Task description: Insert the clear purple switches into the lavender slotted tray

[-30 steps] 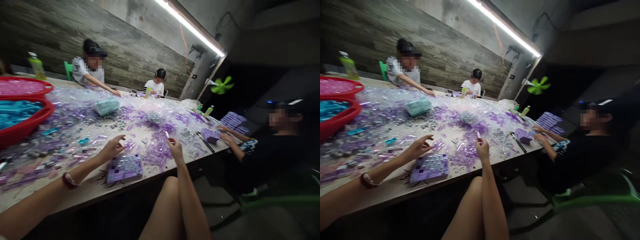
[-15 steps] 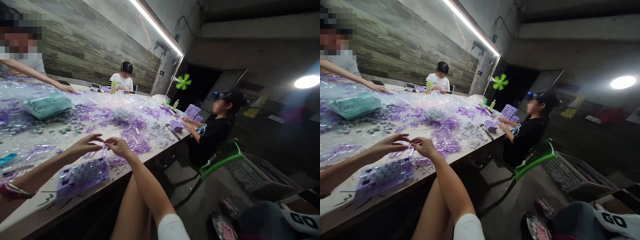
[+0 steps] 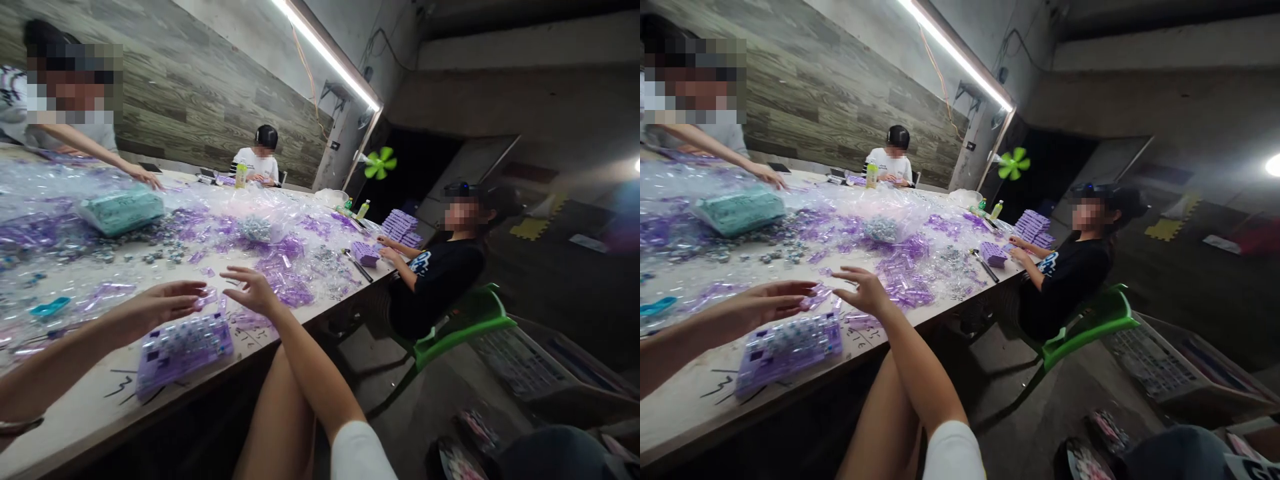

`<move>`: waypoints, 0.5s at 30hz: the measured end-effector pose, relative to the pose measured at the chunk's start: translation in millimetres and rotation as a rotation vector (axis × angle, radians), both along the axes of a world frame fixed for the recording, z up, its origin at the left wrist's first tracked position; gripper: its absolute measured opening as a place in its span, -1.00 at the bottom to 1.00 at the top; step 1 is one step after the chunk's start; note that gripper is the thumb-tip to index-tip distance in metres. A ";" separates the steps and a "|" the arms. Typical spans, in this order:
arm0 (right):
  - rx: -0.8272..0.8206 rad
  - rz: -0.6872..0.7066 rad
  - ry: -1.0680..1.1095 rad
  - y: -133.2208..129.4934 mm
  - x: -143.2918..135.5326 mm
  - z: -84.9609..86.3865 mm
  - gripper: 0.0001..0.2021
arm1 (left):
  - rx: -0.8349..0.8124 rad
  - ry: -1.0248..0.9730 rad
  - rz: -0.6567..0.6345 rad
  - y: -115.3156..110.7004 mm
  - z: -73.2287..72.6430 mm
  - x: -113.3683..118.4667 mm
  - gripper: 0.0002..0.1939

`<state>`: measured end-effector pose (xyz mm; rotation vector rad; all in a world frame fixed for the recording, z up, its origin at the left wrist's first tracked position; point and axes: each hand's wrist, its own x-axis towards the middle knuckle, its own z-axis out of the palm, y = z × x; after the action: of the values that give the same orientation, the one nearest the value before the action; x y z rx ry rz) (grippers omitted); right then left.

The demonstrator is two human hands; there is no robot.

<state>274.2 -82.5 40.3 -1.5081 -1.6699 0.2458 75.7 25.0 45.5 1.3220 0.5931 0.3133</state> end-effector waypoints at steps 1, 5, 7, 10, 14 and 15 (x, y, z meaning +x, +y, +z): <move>0.030 0.091 -0.008 -6.7 -7.8 2.5 -0.71 | -0.037 -0.008 0.016 -4.6 1.6 -2.5 -0.35; 0.178 0.159 -0.097 -30.2 -34.0 4.9 -0.76 | -0.134 -0.068 -0.040 -25.2 6.9 -9.5 -0.54; 0.239 0.116 -0.137 -37.5 -40.3 3.2 -0.67 | -0.176 -0.106 -0.050 -32.4 6.9 -11.6 -0.62; 0.260 0.177 -0.258 -44.2 -44.6 -0.1 -0.75 | -0.186 -0.146 -0.073 -38.5 2.3 -14.2 -0.68; 0.228 0.146 -0.286 -50.2 -46.6 -4.7 -0.81 | 0.045 -0.164 -0.084 -42.5 -7.4 -16.9 -0.65; 0.214 0.139 -0.261 -51.5 -46.7 -5.7 -0.82 | 0.149 -0.164 -0.085 -43.6 -9.4 -17.3 -0.65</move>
<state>227.5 -134.0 34.6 -1.3078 -1.9431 -0.0595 58.4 -18.6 36.1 1.4444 0.3803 0.3972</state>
